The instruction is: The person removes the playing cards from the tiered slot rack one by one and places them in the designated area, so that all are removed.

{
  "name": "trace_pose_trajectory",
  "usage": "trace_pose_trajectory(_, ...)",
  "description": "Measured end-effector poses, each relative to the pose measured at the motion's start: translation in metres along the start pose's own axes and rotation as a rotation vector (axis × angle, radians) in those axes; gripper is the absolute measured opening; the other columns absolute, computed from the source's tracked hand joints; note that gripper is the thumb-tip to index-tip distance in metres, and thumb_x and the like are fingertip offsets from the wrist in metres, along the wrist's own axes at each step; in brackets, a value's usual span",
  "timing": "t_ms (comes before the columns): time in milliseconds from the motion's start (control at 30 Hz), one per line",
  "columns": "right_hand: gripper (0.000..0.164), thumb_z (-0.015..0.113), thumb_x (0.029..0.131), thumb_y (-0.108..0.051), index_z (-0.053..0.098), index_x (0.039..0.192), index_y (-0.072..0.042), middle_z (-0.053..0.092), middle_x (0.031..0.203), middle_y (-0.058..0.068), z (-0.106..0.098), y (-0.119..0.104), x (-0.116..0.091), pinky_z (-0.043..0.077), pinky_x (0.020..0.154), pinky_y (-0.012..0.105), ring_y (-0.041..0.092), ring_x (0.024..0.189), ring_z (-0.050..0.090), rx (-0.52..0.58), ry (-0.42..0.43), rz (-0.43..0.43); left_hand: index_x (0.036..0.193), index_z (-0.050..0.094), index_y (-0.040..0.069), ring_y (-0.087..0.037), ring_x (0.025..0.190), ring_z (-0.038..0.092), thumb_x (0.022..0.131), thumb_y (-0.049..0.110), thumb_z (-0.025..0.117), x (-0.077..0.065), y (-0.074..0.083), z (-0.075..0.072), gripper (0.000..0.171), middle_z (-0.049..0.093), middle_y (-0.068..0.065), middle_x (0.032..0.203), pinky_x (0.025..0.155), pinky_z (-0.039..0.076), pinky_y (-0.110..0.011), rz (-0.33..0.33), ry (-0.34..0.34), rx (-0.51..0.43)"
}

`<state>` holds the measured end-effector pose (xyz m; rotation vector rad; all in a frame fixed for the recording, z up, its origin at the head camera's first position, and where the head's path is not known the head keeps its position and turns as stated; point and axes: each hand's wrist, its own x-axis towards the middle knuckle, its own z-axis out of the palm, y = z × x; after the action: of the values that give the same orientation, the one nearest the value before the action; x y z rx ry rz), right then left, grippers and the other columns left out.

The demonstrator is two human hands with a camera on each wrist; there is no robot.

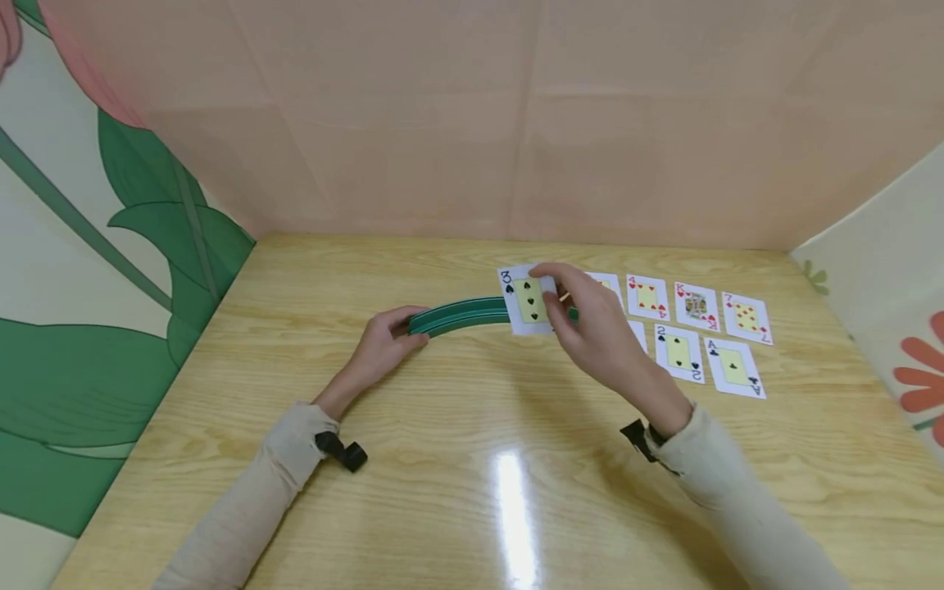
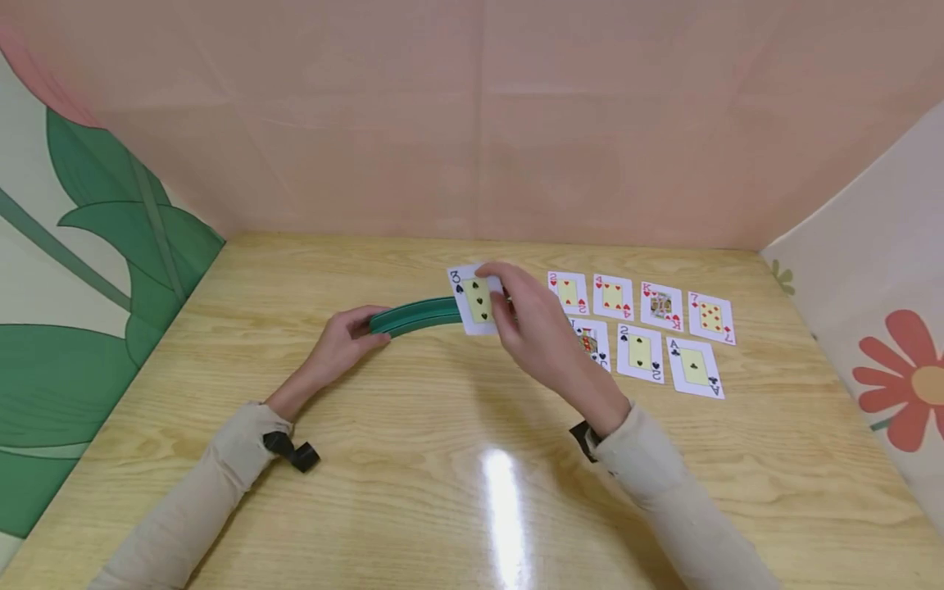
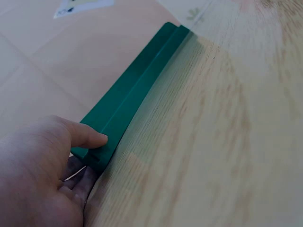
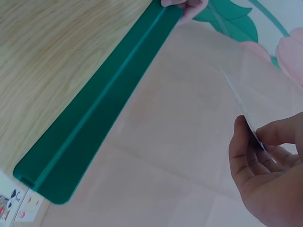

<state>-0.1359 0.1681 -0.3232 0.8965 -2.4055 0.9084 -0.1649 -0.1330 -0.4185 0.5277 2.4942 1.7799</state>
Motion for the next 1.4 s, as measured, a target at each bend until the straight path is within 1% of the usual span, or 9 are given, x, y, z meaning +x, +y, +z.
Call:
trace_pose_trajectory(267, 0.032, 0.058, 0.095, 0.006, 0.059, 0.126, -0.002, 0.068, 0.103, 0.012, -0.01, 0.005, -0.011, 0.053, 0.061, 0.027, 0.016, 0.082, 0.064, -0.027, 0.018, -0.001, 0.127, 0.063, -0.006, -0.033, 0.112, 0.062, 0.09, -0.005, 0.067, 0.0, 0.0, 0.0, 0.037, 0.064, -0.023, 0.123, 0.096, 0.051, -0.047, 0.009, 0.005, 0.003)
trace_pose_trajectory(333, 0.033, 0.058, 0.094, 0.008, 0.059, 0.126, -0.001, 0.068, 0.104, 0.012, -0.013, 0.007, -0.016, 0.053, 0.063, 0.024, 0.016, 0.083, 0.064, -0.033, 0.026, 0.004, 0.127, 0.063, -0.006, -0.032, 0.111, 0.062, 0.091, -0.005, 0.067, 0.0, -0.001, 0.0, 0.037, 0.065, -0.022, 0.123, 0.096, 0.051, -0.047, 0.007, 0.002, 0.004)
trace_pose_trajectory(500, 0.035, 0.058, 0.092, 0.011, 0.06, 0.126, 0.0, 0.068, 0.104, 0.012, -0.02, 0.014, -0.03, 0.048, 0.065, 0.012, 0.017, 0.083, 0.065, -0.059, 0.039, 0.015, 0.126, 0.064, -0.005, -0.032, 0.111, 0.063, 0.09, -0.006, 0.068, 0.0, -0.001, 0.0, 0.036, 0.065, -0.022, 0.122, 0.096, 0.051, -0.047, -0.004, 0.006, -0.002)
trace_pose_trajectory(667, 0.038, 0.06, 0.089, 0.013, 0.06, 0.125, 0.001, 0.068, 0.101, 0.013, -0.034, 0.023, -0.045, 0.045, 0.062, 0.008, 0.017, 0.082, 0.064, -0.108, 0.028, 0.02, 0.126, 0.064, -0.006, -0.032, 0.111, 0.062, 0.09, -0.006, 0.067, 0.0, 0.0, 0.002, 0.036, 0.065, -0.022, 0.122, 0.096, 0.051, -0.047, -0.005, 0.007, -0.004)
trace_pose_trajectory(833, 0.041, 0.063, 0.085, 0.016, 0.061, 0.124, 0.002, 0.068, 0.096, 0.012, -0.054, 0.031, -0.06, 0.043, 0.066, 0.006, 0.013, 0.082, 0.06, -0.177, 0.06, 0.04, 0.127, 0.063, -0.005, -0.031, 0.111, 0.062, 0.09, -0.005, 0.068, 0.0, -0.001, 0.002, 0.037, 0.065, -0.021, 0.123, 0.096, 0.052, -0.045, 0.0, 0.006, 0.005)
trace_pose_trajectory(967, 0.044, 0.066, 0.082, 0.016, 0.061, 0.124, 0.002, 0.068, 0.096, 0.011, -0.065, 0.035, -0.07, 0.043, 0.067, 0.005, 0.009, 0.08, 0.057, -0.201, 0.079, 0.08, 0.127, 0.063, -0.005, -0.03, 0.111, 0.063, 0.09, -0.005, 0.068, 0.0, -0.003, 0.0, 0.037, 0.065, -0.021, 0.123, 0.095, 0.052, -0.044, 0.007, 0.015, 0.011)
trace_pose_trajectory(1133, 0.05, 0.069, 0.078, 0.014, 0.061, 0.125, 0.0, 0.068, 0.093, 0.01, -0.072, 0.04, -0.082, 0.043, 0.061, 0.007, 0.004, 0.074, 0.054, -0.213, 0.087, 0.128, 0.126, 0.064, -0.005, -0.03, 0.111, 0.063, 0.09, -0.005, 0.068, 0.0, -0.004, -0.002, 0.036, 0.065, -0.021, 0.123, 0.096, 0.051, -0.045, -0.001, 0.014, 0.002)
trace_pose_trajectory(1233, 0.052, 0.07, 0.077, 0.014, 0.062, 0.126, -0.001, 0.067, 0.088, 0.008, -0.076, 0.045, -0.091, 0.042, 0.058, 0.008, -0.001, 0.072, 0.053, -0.221, 0.105, 0.14, 0.126, 0.064, -0.005, -0.031, 0.111, 0.063, 0.09, -0.005, 0.068, -0.001, -0.004, -0.002, 0.036, 0.065, -0.022, 0.123, 0.097, 0.051, -0.046, -0.009, 0.011, -0.002)
trace_pose_trajectory(1400, 0.052, 0.07, 0.076, 0.015, 0.062, 0.125, 0.0, 0.067, 0.087, 0.009, -0.083, 0.053, -0.101, 0.042, 0.056, 0.008, -0.008, 0.072, 0.05, -0.226, 0.137, 0.156, 0.126, 0.064, -0.005, -0.032, 0.111, 0.063, 0.09, -0.005, 0.068, -0.001, -0.003, -0.001, 0.036, 0.065, -0.022, 0.123, 0.096, 0.051, -0.047, -0.003, 0.009, 0.001)
